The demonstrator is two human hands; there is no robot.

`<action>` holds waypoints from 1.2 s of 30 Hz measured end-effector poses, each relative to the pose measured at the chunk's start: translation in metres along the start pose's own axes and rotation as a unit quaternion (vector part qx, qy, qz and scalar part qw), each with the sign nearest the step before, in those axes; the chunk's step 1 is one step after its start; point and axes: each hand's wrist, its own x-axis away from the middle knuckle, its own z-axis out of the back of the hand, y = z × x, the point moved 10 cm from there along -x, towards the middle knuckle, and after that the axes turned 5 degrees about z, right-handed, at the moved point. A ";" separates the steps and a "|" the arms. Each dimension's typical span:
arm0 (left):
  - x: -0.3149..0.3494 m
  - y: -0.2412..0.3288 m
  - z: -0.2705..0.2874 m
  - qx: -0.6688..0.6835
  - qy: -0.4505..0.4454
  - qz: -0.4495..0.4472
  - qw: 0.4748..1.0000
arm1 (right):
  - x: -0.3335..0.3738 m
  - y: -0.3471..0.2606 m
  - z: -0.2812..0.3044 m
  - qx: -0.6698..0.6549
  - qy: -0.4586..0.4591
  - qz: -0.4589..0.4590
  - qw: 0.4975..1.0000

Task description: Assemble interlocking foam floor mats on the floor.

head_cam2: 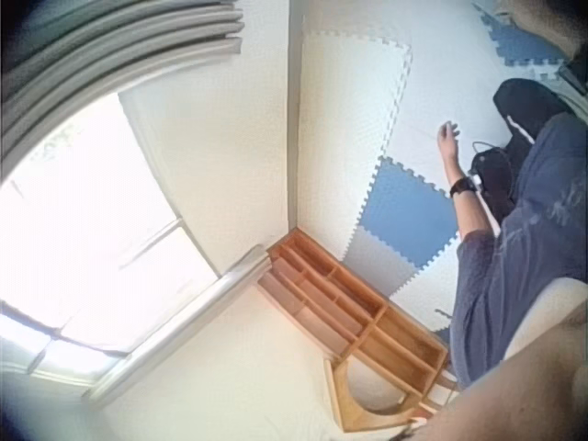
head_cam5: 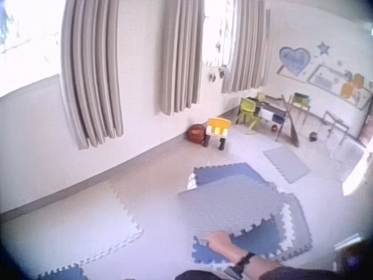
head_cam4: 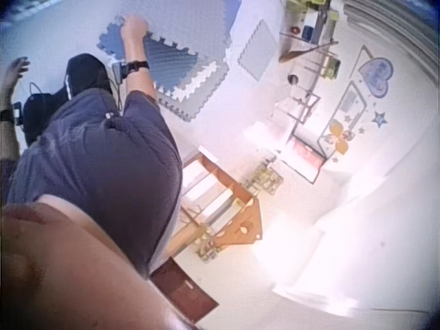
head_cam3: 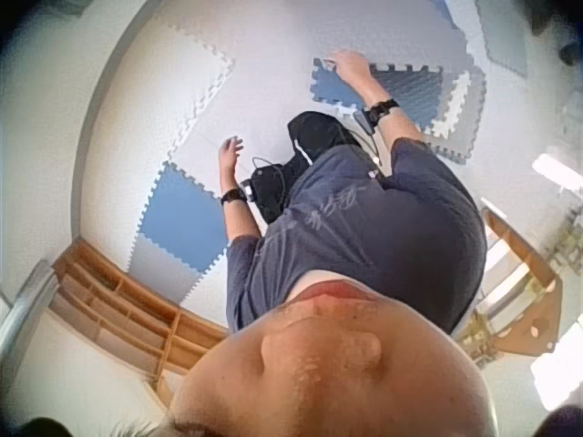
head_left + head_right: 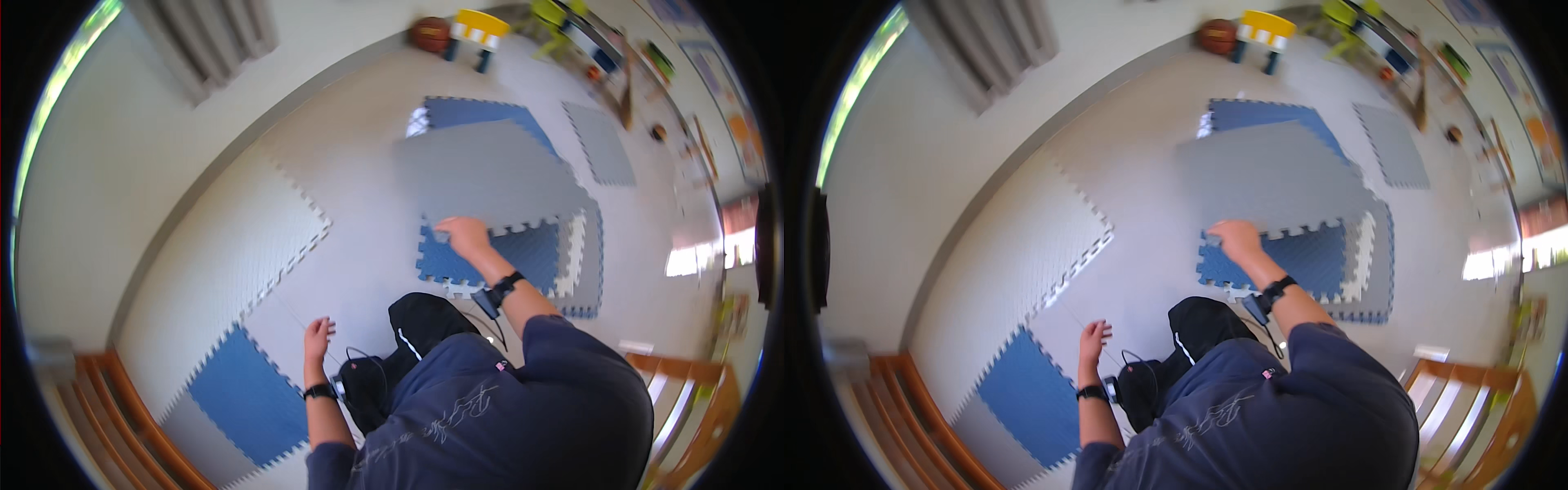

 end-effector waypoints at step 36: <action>0.111 0.029 -0.103 0.335 -0.108 0.068 0.934 | 0.074 0.068 0.047 -0.280 0.068 0.017 0.957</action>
